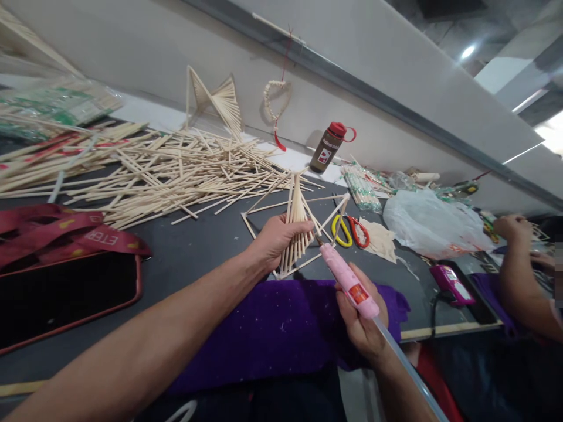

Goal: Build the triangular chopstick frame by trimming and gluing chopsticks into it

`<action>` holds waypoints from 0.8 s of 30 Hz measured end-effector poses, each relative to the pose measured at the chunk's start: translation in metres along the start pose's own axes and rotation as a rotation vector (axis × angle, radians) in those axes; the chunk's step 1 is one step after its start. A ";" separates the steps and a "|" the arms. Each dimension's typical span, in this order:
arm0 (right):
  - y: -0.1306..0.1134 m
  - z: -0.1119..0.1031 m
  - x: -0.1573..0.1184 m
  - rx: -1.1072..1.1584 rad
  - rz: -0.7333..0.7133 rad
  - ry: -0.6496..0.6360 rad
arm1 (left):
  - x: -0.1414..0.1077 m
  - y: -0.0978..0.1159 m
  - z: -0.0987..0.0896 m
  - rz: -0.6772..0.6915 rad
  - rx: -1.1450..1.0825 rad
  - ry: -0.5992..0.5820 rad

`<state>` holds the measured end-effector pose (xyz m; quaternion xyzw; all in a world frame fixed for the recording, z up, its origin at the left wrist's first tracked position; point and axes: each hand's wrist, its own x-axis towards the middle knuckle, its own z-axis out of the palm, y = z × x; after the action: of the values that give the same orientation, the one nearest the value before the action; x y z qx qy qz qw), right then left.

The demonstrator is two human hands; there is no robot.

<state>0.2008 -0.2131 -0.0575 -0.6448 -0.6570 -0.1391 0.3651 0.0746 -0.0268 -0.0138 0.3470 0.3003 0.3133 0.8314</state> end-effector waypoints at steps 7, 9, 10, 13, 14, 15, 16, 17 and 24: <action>-0.004 -0.005 0.000 0.095 0.047 0.011 | 0.000 0.000 -0.002 -0.011 0.009 -0.010; -0.006 -0.007 0.001 0.128 0.069 0.028 | 0.000 0.000 -0.003 -0.009 0.018 -0.012; -0.006 -0.007 0.001 0.142 0.086 0.033 | 0.000 0.000 -0.003 -0.008 0.022 -0.010; -0.004 -0.007 -0.001 0.168 0.165 0.027 | 0.001 0.000 -0.004 -0.012 0.022 -0.008; -0.004 -0.006 -0.001 0.189 0.198 0.023 | 0.001 0.000 -0.004 -0.012 0.021 -0.009; -0.003 -0.005 -0.002 0.227 0.238 0.025 | 0.001 0.000 -0.004 -0.012 0.021 -0.010; -0.002 -0.004 -0.002 0.286 0.287 0.027 | 0.001 0.001 -0.004 -0.014 0.024 -0.012; -0.002 -0.004 -0.002 0.364 0.350 0.026 | 0.001 0.001 -0.004 -0.017 0.030 -0.013; 0.020 -0.023 0.036 0.970 0.758 0.270 | -0.001 0.005 0.000 -0.027 0.059 0.038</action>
<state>0.2304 -0.1984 -0.0237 -0.5706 -0.3191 0.2335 0.7197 0.0723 -0.0248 -0.0092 0.3612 0.3298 0.2996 0.8191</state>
